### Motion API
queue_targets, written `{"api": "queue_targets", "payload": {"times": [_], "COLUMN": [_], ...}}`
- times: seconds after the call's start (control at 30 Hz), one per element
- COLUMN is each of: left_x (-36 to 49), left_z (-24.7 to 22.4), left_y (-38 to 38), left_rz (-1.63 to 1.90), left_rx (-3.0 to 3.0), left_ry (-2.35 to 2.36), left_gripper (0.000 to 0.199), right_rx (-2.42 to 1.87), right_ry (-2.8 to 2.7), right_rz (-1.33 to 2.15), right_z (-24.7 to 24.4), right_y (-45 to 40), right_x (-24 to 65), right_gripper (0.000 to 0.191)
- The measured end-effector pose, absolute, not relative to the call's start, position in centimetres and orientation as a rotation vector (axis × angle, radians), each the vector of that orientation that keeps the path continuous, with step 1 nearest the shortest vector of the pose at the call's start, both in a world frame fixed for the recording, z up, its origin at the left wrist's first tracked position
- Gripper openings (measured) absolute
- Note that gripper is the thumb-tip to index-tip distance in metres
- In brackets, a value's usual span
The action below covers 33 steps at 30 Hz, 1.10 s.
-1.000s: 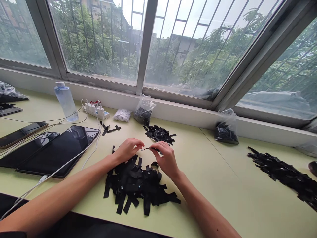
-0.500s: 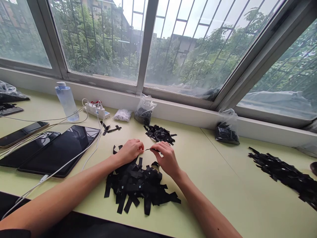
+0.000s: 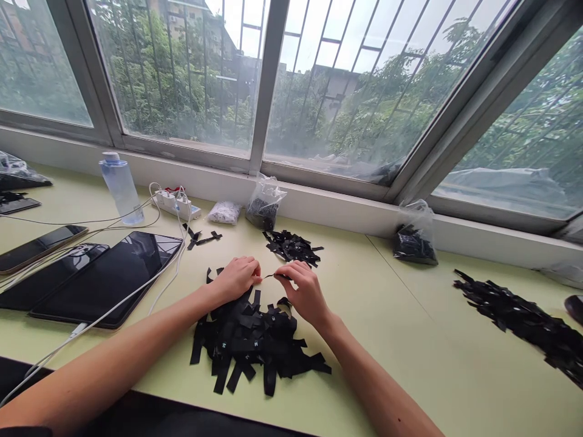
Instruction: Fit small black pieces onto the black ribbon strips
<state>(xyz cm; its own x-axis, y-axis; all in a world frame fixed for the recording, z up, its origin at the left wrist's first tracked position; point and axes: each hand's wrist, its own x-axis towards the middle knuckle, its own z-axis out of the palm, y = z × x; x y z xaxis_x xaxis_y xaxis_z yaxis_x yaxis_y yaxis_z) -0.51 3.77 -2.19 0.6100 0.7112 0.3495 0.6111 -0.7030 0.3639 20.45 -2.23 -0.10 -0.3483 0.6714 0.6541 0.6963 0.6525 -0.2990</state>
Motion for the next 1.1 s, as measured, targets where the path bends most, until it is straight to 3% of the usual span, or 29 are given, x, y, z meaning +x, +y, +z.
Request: {"api": "queue_targets", "payload": {"times": [0.63,0.87,1.1], "left_x": [-1.5,-0.8,-0.5], "left_z": [0.1,-0.1,0.0], "left_y": [1.9,1.2,0.8], "left_rz": [1.085,1.131,1.170], "left_rx": [2.364,2.214,2.111], "left_ry": [0.886,0.826,0.798], "left_gripper": [0.006,0.016,0.012], "right_rx": [-1.041,-1.006,-1.023], "right_ry": [-2.060,-2.048,-2.021], "right_rz": [0.085,0.104,0.097], "right_z": [0.0,-0.2,-0.2], "right_y": [-2.8,-2.8,-2.8], "right_x": [19.5,19.2,19.2], "right_gripper": [0.008,0.007,0.006]}}
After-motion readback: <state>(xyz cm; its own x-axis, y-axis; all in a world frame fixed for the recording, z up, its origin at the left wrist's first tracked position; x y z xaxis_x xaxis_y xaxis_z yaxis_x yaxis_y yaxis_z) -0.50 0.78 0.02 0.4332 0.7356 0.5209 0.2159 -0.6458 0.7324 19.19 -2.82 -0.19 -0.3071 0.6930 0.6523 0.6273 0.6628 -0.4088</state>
